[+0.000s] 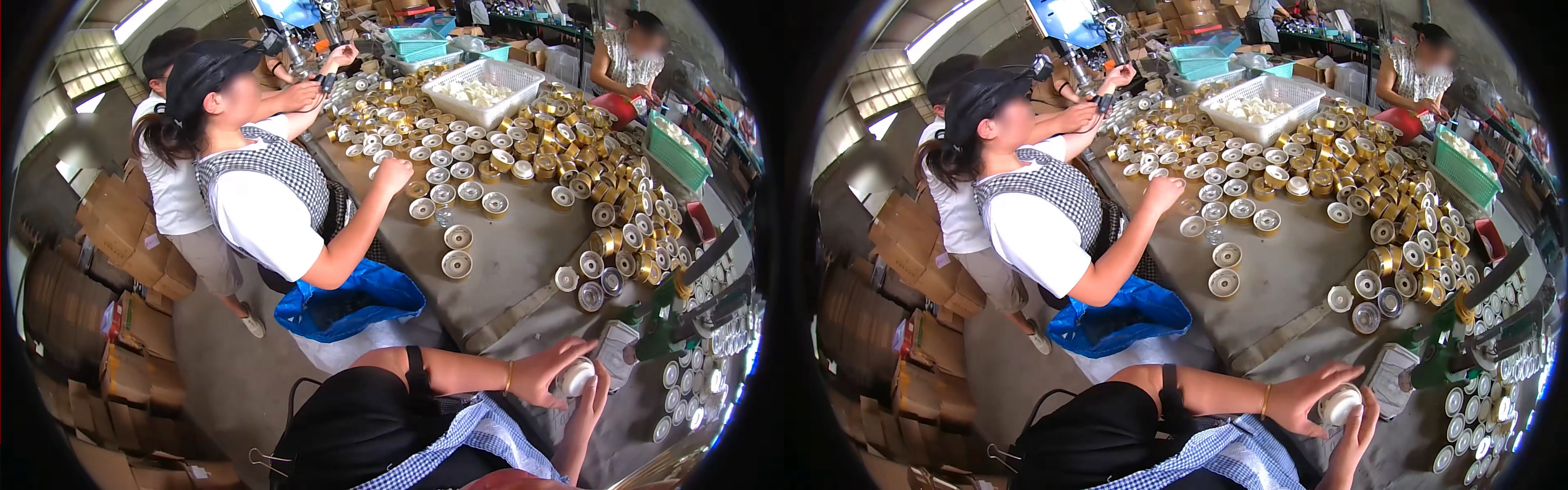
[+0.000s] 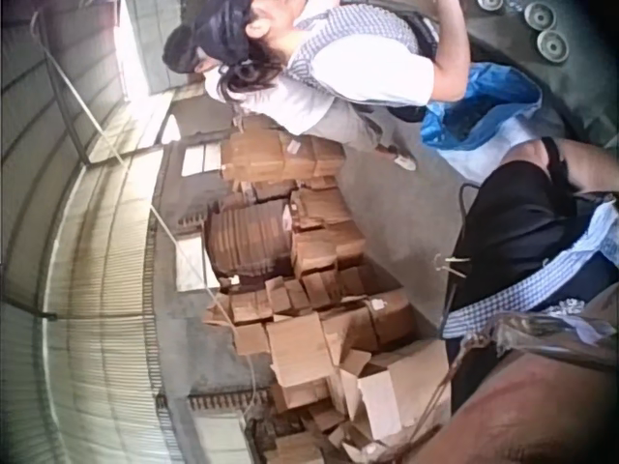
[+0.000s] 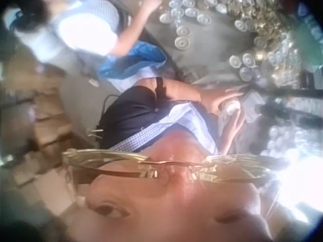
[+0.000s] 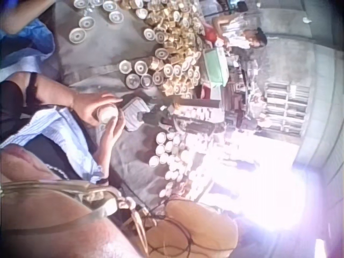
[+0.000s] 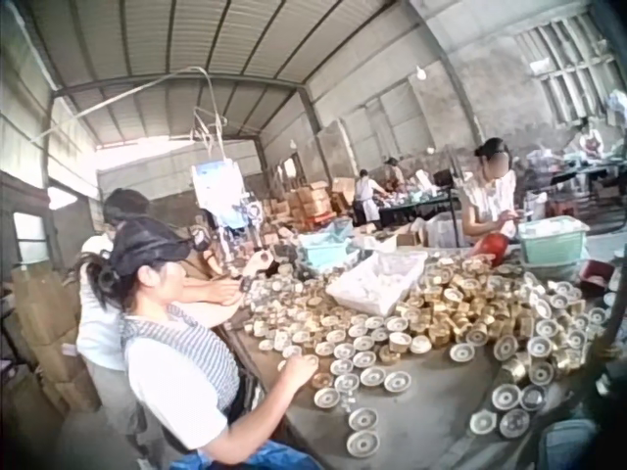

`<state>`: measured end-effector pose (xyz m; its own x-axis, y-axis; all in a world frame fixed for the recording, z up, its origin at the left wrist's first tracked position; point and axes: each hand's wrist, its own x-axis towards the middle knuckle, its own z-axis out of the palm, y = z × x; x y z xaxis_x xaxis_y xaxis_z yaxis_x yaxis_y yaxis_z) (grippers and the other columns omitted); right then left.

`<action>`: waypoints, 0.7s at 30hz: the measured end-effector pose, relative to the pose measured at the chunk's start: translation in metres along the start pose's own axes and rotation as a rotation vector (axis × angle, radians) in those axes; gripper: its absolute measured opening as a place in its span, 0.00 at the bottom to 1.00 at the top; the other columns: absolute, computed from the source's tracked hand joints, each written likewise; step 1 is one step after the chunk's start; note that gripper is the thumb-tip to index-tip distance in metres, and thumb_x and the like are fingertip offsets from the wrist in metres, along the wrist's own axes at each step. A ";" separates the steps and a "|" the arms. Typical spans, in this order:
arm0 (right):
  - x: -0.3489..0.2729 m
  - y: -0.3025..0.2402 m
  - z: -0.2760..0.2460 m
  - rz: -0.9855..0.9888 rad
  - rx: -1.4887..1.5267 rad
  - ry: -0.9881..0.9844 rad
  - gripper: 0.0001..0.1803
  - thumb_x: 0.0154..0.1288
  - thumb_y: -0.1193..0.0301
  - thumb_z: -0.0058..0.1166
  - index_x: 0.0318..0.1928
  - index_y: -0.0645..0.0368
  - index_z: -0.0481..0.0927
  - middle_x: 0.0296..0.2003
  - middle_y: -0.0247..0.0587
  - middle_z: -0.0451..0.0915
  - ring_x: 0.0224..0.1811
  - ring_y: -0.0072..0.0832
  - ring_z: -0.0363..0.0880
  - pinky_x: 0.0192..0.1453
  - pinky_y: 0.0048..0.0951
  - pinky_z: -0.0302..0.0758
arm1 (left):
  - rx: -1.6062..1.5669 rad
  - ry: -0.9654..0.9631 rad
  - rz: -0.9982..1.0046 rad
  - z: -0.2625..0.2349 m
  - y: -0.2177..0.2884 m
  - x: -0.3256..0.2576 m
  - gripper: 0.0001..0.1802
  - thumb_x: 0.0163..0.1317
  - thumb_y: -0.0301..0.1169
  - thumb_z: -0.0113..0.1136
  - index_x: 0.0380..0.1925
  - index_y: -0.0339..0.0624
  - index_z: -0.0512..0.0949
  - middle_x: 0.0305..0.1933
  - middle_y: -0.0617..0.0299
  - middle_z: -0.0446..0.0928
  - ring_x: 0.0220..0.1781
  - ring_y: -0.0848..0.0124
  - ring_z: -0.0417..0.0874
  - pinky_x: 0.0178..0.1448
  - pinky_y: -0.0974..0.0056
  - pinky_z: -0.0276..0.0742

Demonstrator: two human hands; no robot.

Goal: Using a manual hand press to assemble small metal components on a production line.

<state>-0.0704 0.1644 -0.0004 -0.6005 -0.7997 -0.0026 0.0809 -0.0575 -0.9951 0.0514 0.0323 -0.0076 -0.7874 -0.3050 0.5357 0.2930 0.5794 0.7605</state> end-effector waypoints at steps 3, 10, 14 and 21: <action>-0.005 -0.008 -0.002 -0.105 -0.121 0.007 0.19 0.71 0.72 0.44 0.59 0.68 0.68 0.51 0.44 0.74 0.54 0.28 0.72 0.60 0.28 0.68 | -0.527 0.003 -0.423 0.010 0.010 -0.003 0.50 0.56 0.41 0.68 0.72 0.45 0.48 0.65 0.49 0.62 0.65 0.59 0.67 0.55 0.57 0.78; 0.003 -0.010 0.004 -0.103 -0.131 -0.067 0.22 0.67 0.73 0.48 0.60 0.68 0.68 0.55 0.47 0.73 0.59 0.33 0.72 0.65 0.32 0.66 | -0.753 0.073 -0.662 -0.001 0.008 -0.005 0.32 0.61 0.28 0.62 0.65 0.41 0.62 0.58 0.59 0.71 0.58 0.69 0.74 0.54 0.64 0.80; 0.021 -0.014 0.011 -0.101 -0.103 -0.179 0.24 0.67 0.71 0.52 0.61 0.66 0.68 0.52 0.43 0.75 0.53 0.26 0.74 0.58 0.27 0.70 | -0.801 0.153 -0.699 -0.016 0.012 0.001 0.28 0.62 0.29 0.60 0.62 0.41 0.64 0.57 0.58 0.72 0.57 0.68 0.75 0.53 0.61 0.82; 0.022 -0.008 0.011 -0.028 -0.067 -0.136 0.23 0.69 0.68 0.53 0.60 0.67 0.68 0.49 0.42 0.77 0.52 0.25 0.75 0.56 0.25 0.71 | -0.842 0.133 -0.873 -0.020 0.010 0.013 0.26 0.63 0.30 0.61 0.60 0.39 0.66 0.54 0.60 0.74 0.55 0.70 0.77 0.52 0.61 0.82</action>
<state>-0.0751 0.1408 0.0085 -0.4881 -0.8721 0.0346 0.0095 -0.0450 -0.9989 0.0546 0.0195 0.0145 -0.8484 -0.4504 -0.2783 -0.0079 -0.5149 0.8572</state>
